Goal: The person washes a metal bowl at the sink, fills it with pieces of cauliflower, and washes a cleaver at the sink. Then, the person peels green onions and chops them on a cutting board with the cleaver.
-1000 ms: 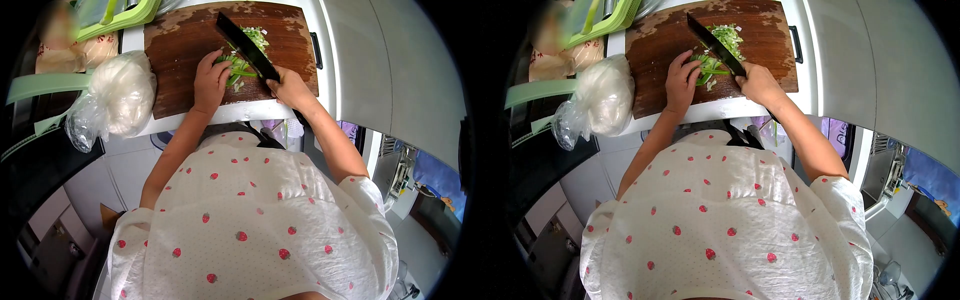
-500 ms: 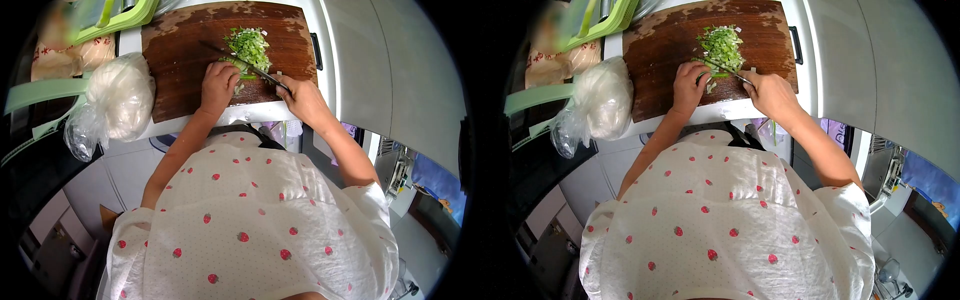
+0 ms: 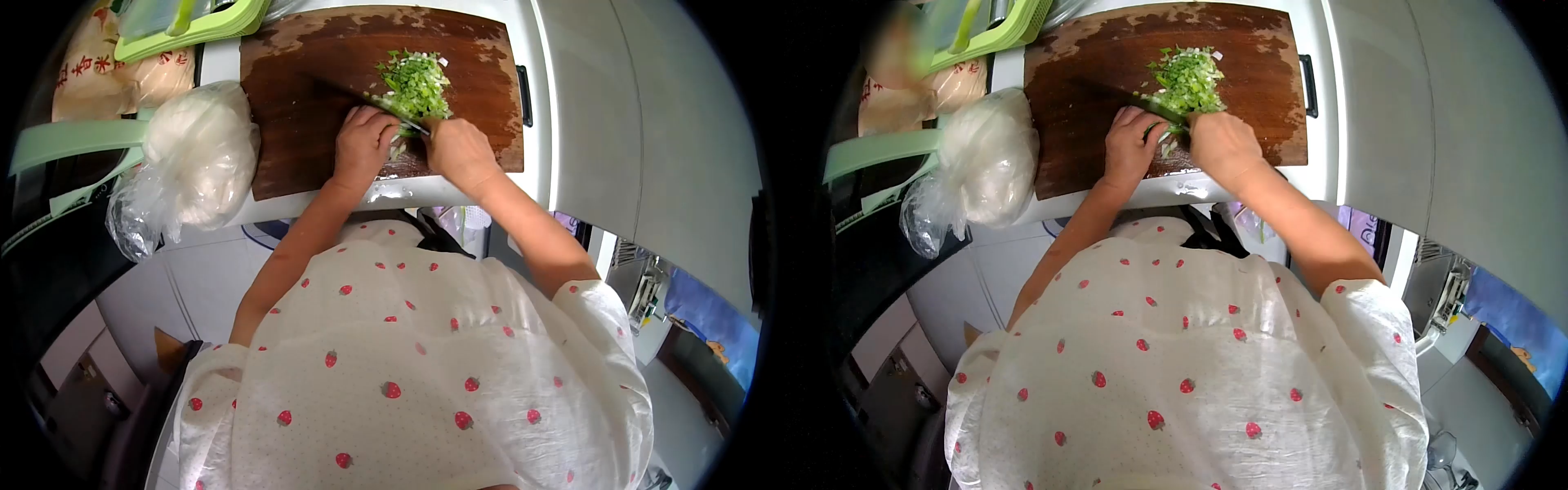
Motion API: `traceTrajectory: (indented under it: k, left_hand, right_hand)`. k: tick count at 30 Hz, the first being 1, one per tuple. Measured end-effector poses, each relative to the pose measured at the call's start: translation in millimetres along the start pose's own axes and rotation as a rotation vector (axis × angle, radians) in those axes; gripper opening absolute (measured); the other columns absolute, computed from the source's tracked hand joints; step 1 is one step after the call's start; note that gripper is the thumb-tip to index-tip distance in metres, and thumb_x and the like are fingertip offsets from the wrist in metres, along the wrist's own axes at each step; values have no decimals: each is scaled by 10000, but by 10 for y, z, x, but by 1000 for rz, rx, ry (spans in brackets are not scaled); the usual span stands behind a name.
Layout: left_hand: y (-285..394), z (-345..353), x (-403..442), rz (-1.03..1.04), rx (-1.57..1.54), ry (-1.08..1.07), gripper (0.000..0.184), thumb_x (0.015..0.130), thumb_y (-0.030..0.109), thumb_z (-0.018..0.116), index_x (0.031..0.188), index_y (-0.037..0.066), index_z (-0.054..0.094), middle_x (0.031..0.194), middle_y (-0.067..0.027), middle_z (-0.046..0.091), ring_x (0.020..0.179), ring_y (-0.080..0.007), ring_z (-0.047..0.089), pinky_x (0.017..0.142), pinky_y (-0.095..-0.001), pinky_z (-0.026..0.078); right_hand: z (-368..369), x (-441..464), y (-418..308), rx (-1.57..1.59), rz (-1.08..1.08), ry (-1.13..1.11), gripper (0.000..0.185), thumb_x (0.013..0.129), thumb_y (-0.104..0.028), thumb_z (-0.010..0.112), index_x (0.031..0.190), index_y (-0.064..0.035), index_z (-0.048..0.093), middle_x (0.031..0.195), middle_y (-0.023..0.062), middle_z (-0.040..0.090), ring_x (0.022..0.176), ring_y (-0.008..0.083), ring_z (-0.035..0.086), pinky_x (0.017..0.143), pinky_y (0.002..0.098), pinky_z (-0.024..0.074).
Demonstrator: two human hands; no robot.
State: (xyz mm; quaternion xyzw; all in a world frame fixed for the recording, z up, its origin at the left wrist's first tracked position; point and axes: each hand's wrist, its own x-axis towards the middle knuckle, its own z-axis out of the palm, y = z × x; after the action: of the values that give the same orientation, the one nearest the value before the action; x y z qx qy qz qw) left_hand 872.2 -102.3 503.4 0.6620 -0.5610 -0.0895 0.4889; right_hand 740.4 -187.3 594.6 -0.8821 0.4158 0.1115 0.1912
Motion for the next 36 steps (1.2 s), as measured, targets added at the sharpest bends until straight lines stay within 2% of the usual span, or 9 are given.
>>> traceTrajectory:
  k: [3, 6, 9, 14, 18, 20, 23, 28, 36]
  left_hand:
    - [-25, 29, -14, 48, -33, 45, 74, 725, 49, 651, 799, 47, 659, 872, -75, 617, 832, -270, 567, 750, -356, 479]
    - [-19, 29, -26, 33, -59, 49, 64, 729, 48, 648, 791, 39, 657, 876, -77, 619, 839, -270, 570, 745, -354, 481]
    - [-24, 31, -37, 33, -62, 57, 64, 730, 50, 648, 793, 39, 656, 875, -79, 618, 835, -271, 571, 740, -354, 482]
    - [-32, 27, -26, 9, -34, 49, 65, 734, 52, 647, 798, 42, 654, 875, -83, 617, 825, -274, 572, 737, -357, 482]
    - [-46, 39, -32, 37, -42, 41, 71, 740, 49, 644, 810, 46, 657, 877, -89, 617, 828, -278, 572, 740, -358, 482]
    - [-39, 36, -44, 63, -37, 40, 75, 743, 49, 644, 816, 48, 659, 879, -89, 618, 830, -279, 572, 741, -361, 482]
    - [-65, 31, -59, 102, -31, 64, 78, 745, 53, 647, 820, 55, 666, 878, -87, 622, 831, -280, 572, 743, -364, 481]
    - [-28, 19, -49, 85, 4, 89, 63, 741, 54, 658, 802, 52, 671, 850, -84, 628, 823, -278, 572, 735, -360, 482]
    - [-62, 26, -30, 58, 25, 55, 79, 742, 53, 658, 819, 50, 670, 843, -87, 626, 807, -283, 569, 730, -360, 479]
  right_hand:
    - [2, -47, 113, 132, 2, 95, 153, 793, -109, 581, 876, 9, 632, 789, 261, 618, 781, 413, 613, 719, 473, 491]
    - [-163, -163, 127, 163, 64, 32, 179, 839, -165, 577, 905, -11, 642, 777, 263, 610, 778, 416, 603, 716, 470, 480]
    - [-324, -430, 138, 69, 46, -63, 180, 848, -167, 568, 887, -7, 639, 781, 258, 615, 788, 406, 607, 724, 466, 483]
    - [-256, -321, 31, -45, 83, -126, 230, 735, -1, 506, 908, -13, 657, 859, 246, 632, 834, 399, 622, 745, 467, 491]
    - [-34, 22, -96, -40, 65, -87, 161, 773, -48, 534, 870, 0, 653, 844, 251, 628, 831, 398, 618, 751, 471, 486]
    - [-28, 4, 15, 142, 2, 42, 154, 810, -115, 568, 847, 11, 649, 818, 261, 618, 813, 400, 612, 741, 470, 481]
    - [-96, -114, 112, 200, 76, 23, 186, 832, -168, 588, 878, -1, 656, 800, 261, 612, 794, 403, 606, 732, 468, 474]
    - [-306, -497, 141, 58, 72, -99, 168, 816, -120, 576, 880, 14, 654, 808, 267, 615, 807, 409, 608, 741, 462, 481]
    - [-59, 3, -11, 23, 90, -112, 188, 786, -108, 586, 879, 39, 657, 865, 268, 626, 850, 401, 618, 773, 439, 499]
